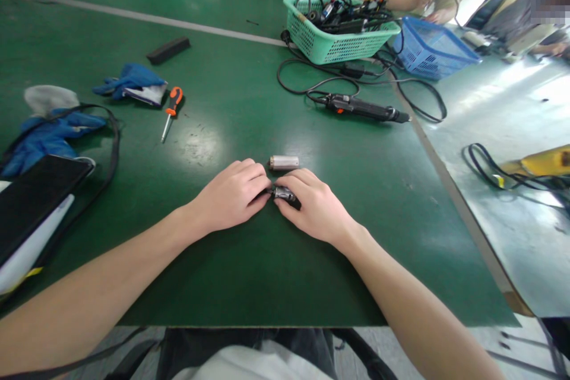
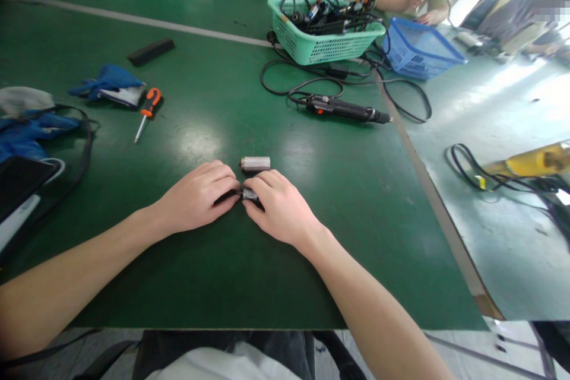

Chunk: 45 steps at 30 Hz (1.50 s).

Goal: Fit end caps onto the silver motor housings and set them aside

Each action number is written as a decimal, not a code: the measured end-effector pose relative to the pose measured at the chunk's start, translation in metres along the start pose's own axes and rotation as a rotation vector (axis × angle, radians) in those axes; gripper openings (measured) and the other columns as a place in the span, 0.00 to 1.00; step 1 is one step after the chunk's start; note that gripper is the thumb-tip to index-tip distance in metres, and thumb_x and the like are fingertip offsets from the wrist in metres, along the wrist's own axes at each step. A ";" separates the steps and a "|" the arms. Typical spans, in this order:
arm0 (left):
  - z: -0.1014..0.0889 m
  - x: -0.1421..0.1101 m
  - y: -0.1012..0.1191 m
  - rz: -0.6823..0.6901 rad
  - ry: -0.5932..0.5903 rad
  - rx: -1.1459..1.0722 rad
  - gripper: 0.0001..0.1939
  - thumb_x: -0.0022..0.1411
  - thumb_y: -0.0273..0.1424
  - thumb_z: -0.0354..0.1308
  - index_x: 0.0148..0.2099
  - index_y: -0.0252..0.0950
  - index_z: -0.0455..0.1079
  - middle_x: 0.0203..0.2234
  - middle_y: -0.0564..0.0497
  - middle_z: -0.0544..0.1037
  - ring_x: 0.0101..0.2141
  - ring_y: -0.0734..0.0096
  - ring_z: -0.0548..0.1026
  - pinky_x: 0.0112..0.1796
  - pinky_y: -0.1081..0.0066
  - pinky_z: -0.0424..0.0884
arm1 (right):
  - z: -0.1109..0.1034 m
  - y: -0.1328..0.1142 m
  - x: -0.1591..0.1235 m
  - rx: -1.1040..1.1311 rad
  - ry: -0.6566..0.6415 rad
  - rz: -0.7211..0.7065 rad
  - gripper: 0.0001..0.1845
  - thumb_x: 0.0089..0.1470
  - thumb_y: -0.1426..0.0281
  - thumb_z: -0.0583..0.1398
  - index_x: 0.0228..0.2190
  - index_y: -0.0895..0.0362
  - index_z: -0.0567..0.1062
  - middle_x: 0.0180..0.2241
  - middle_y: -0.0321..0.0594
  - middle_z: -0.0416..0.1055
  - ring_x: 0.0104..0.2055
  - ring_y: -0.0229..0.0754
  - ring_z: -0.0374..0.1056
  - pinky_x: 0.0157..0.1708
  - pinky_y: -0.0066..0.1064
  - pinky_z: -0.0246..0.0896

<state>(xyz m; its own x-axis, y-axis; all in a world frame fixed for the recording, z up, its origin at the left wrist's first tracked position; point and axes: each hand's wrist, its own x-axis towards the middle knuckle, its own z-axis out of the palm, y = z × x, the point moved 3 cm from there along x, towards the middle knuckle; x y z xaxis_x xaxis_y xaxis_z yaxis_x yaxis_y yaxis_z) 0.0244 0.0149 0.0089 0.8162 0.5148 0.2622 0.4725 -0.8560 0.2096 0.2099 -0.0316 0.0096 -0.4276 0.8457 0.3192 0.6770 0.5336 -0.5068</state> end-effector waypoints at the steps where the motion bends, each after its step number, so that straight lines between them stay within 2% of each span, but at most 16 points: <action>1: 0.000 0.000 0.000 0.001 0.002 0.000 0.10 0.73 0.31 0.53 0.43 0.33 0.75 0.38 0.45 0.76 0.41 0.61 0.72 0.42 0.61 0.69 | 0.000 0.000 0.000 0.000 -0.002 0.001 0.10 0.63 0.73 0.61 0.46 0.55 0.75 0.46 0.46 0.77 0.50 0.52 0.72 0.53 0.46 0.71; 36: -0.002 0.000 0.001 -0.008 0.023 -0.014 0.11 0.73 0.31 0.53 0.42 0.34 0.75 0.38 0.45 0.77 0.41 0.62 0.73 0.43 0.61 0.70 | -0.004 0.005 -0.001 -0.037 0.017 0.044 0.12 0.60 0.74 0.61 0.46 0.53 0.74 0.45 0.45 0.77 0.49 0.53 0.73 0.52 0.47 0.71; 45: -0.002 0.001 0.001 -0.020 0.004 -0.014 0.13 0.74 0.32 0.51 0.42 0.33 0.76 0.38 0.45 0.77 0.40 0.61 0.73 0.43 0.60 0.70 | -0.004 0.005 -0.001 -0.040 0.007 0.038 0.15 0.60 0.75 0.61 0.48 0.54 0.75 0.46 0.46 0.77 0.51 0.53 0.72 0.53 0.47 0.71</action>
<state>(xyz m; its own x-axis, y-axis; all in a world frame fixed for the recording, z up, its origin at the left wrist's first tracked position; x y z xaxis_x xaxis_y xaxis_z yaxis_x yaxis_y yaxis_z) 0.0250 0.0147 0.0116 0.8055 0.5318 0.2615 0.4838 -0.8450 0.2280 0.2162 -0.0299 0.0095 -0.3973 0.8651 0.3063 0.7162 0.5010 -0.4859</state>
